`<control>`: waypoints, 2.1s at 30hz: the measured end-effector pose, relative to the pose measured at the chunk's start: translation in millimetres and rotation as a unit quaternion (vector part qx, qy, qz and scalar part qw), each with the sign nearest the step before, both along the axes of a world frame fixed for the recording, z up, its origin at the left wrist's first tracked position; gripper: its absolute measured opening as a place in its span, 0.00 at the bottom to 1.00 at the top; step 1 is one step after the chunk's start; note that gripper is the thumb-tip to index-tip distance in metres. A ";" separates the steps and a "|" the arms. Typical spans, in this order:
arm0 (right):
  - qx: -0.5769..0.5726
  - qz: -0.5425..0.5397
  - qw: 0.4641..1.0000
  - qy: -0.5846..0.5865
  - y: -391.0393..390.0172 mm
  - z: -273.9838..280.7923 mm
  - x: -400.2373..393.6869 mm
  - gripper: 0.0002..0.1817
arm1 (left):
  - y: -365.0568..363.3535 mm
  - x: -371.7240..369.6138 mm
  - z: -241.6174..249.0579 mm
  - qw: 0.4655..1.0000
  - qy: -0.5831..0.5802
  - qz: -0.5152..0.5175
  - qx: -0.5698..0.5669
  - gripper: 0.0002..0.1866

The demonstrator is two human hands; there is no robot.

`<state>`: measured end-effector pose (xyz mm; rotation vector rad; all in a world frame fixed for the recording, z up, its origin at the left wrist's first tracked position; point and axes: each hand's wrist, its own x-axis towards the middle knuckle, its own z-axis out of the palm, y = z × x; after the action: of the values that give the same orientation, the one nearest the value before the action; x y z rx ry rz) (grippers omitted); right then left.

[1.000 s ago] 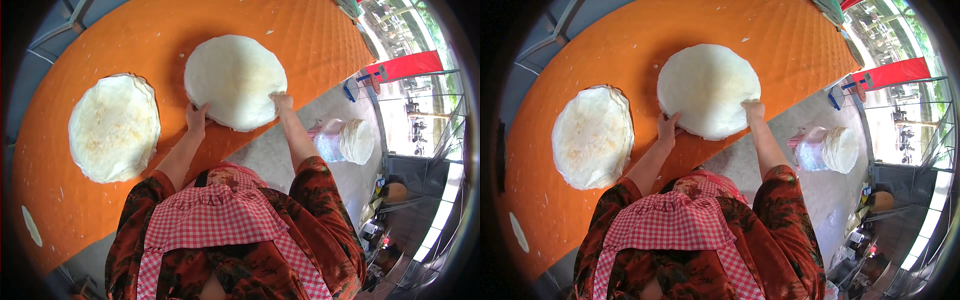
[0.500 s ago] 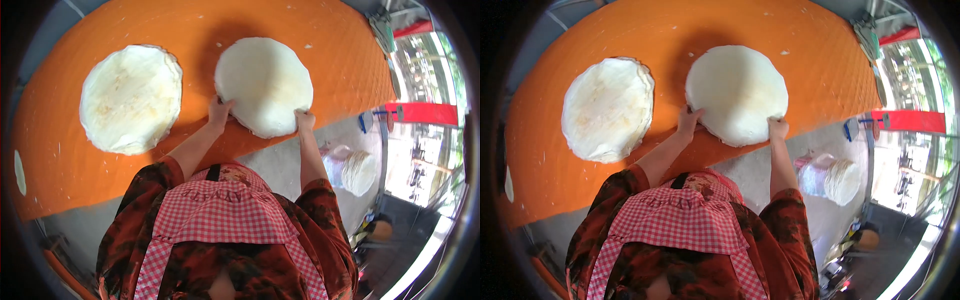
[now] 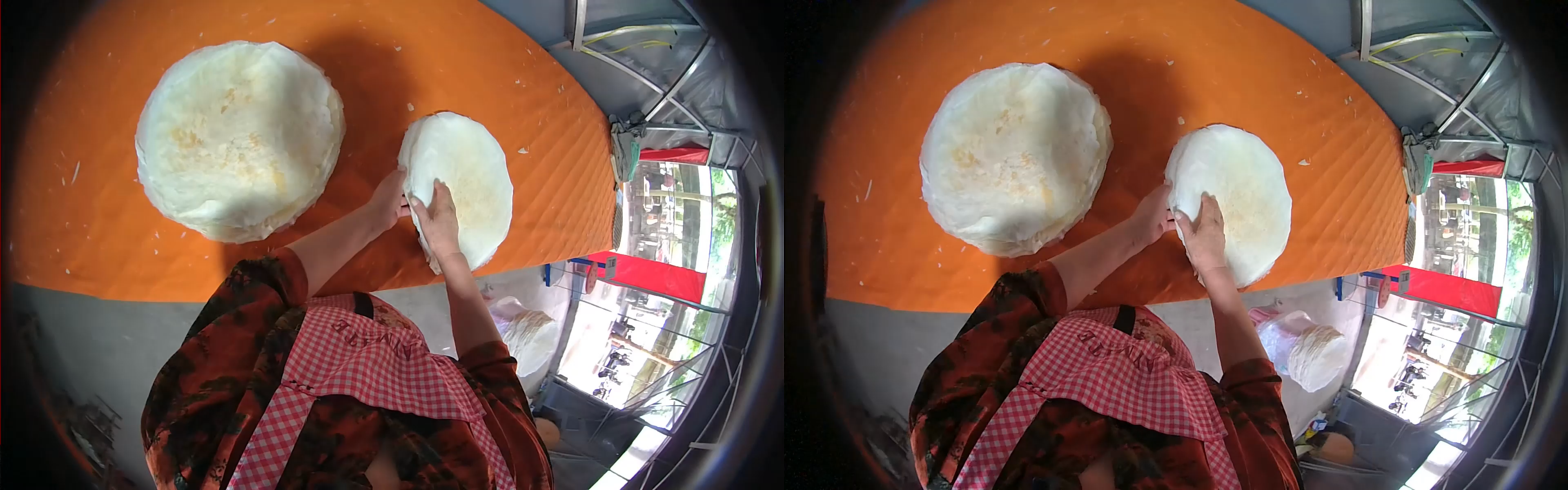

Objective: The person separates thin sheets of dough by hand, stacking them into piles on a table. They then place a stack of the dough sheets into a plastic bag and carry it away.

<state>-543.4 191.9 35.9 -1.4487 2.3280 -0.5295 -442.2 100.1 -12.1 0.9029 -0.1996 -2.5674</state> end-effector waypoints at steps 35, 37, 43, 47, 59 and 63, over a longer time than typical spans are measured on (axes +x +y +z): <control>0.087 -0.080 0.989 0.089 -24.9 15.4 17.7 0.32 | -14.2 -26.0 -15.0 0.985 -0.019 -0.010 -0.170 0.20; 0.100 -0.080 0.988 0.084 -33.4 19.1 22.6 0.33 | -15.8 -24.9 -14.5 0.983 -0.031 0.006 -0.183 0.20; 0.160 -0.082 0.976 0.121 -43.2 9.4 27.0 0.37 | -18.4 -15.7 -12.8 0.986 -0.059 -0.011 -0.153 0.16; 0.137 -0.067 0.973 0.171 -49.1 8.1 32.5 0.34 | -16.1 -18.0 -25.0 0.985 -0.067 -0.010 -0.156 0.16; 0.270 0.072 0.920 0.275 -66.4 -3.3 30.3 0.25 | -19.0 -13.5 -26.6 0.982 -0.119 -0.025 -0.146 0.11; 0.229 0.079 0.910 0.337 -50.8 -25.5 26.3 0.23 | -11.5 -26.2 -62.0 0.986 -0.093 -0.015 -0.135 0.11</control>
<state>-517.1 141.1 10.3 -1.7230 2.5168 0.6372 -468.5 88.5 -74.1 1.0378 -0.6031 -2.4036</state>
